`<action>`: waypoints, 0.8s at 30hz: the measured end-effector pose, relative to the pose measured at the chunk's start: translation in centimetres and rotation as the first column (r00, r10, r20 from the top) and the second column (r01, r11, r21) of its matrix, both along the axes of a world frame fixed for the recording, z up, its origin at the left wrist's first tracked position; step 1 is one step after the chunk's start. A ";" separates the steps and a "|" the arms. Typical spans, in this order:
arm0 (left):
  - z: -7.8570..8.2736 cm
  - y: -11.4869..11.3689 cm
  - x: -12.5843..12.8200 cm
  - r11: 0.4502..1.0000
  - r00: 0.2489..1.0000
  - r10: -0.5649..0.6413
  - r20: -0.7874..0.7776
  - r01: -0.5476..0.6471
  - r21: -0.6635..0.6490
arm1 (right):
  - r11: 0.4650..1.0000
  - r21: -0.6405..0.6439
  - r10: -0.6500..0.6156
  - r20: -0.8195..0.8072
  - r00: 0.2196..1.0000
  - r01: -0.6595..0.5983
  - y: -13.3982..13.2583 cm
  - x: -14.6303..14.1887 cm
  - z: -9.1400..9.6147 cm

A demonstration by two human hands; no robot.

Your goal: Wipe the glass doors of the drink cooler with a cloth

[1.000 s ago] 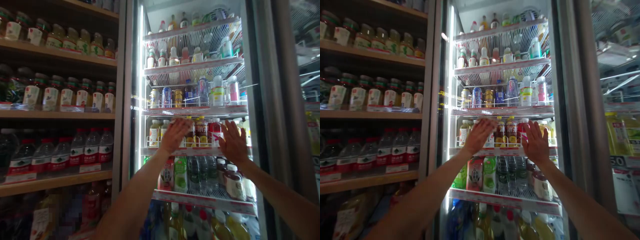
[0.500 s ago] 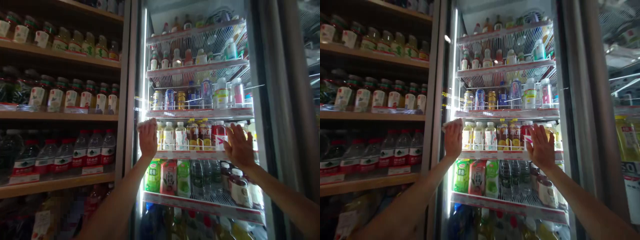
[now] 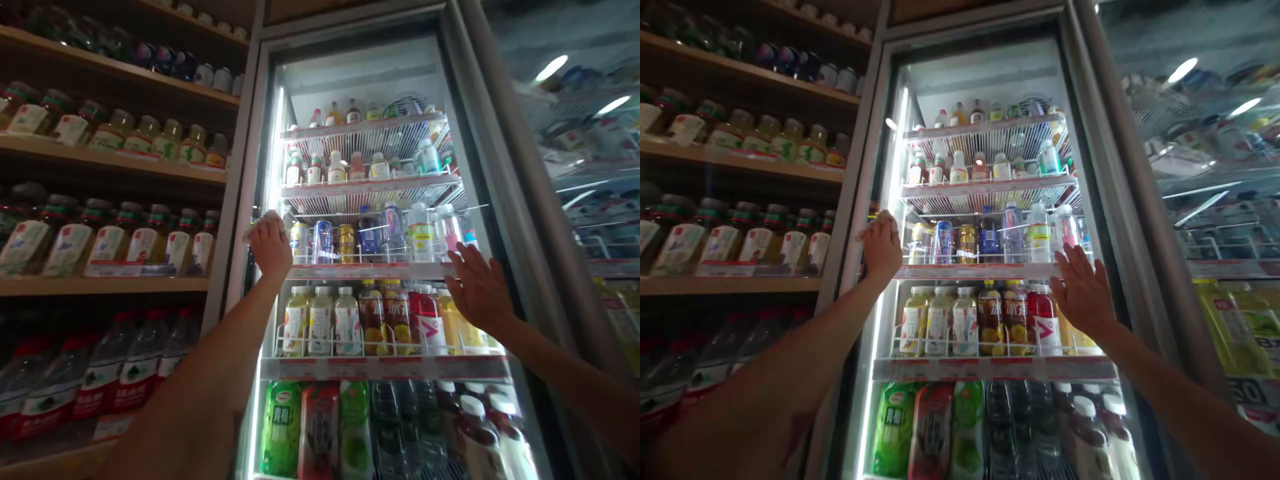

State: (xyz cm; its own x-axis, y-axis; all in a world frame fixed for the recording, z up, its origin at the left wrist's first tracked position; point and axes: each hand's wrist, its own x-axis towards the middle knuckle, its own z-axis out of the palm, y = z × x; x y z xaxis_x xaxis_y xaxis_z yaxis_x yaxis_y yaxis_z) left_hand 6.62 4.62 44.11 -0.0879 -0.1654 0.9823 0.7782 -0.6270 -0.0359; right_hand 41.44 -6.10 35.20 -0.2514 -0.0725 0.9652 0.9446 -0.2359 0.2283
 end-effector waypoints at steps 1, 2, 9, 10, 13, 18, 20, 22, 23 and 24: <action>0.1 0.0 0.5 1.000 1.000 0.002 0.002 -0.002 0.010 | 1.000 0.003 0.002 -0.013 1.000 -0.002 0.2 0.0 0.9; -0.2 -0.1 1.7 1.000 0.999 0.008 -0.038 -0.007 0.025 | 1.000 0.017 0.008 -0.028 1.000 -0.008 0.5 -0.1 1.6; 0.1 -0.4 5.6 0.994 0.899 0.046 -0.436 0.003 0.109 | 0.997 0.072 0.010 -0.028 1.000 -0.007 0.6 1.0 2.3; 1.1 -0.1 4.4 0.997 0.954 0.031 -0.300 -0.008 0.076 | 0.997 0.081 -0.002 -0.040 0.999 0.005 0.2 1.8 2.5; 3.5 0.5 3.2 1.000 1.000 -0.006 0.016 0.006 0.023 | 0.992 0.121 -0.007 -0.080 0.997 0.017 -1.3 3.5 3.1; 1.4 -2.3 13.7 0.990 0.916 -0.017 -0.400 0.072 0.122 | 0.995 0.084 0.059 0.008 0.998 -0.060 -2.4 3.4 3.5; 0.9 -3.8 17.6 0.971 0.743 0.030 -0.669 0.138 0.196 | 0.995 0.079 0.062 0.032 0.998 -0.065 -2.9 3.4 3.5; 2.1 -4.8 19.4 0.971 0.726 0.011 -0.688 0.156 0.180 | 0.994 0.103 0.041 0.034 0.999 -0.045 -3.9 4.0 3.6; 3.2 -5.1 19.7 0.980 0.788 -0.029 -0.615 0.145 0.140 | 0.992 0.121 0.031 0.031 0.999 -0.034 -4.5 4.5 3.7; 4.4 -5.3 19.8 0.986 0.854 -0.069 -0.516 0.136 0.094 | 0.990 0.138 0.023 0.028 0.999 -0.027 -5.1 5.0 3.8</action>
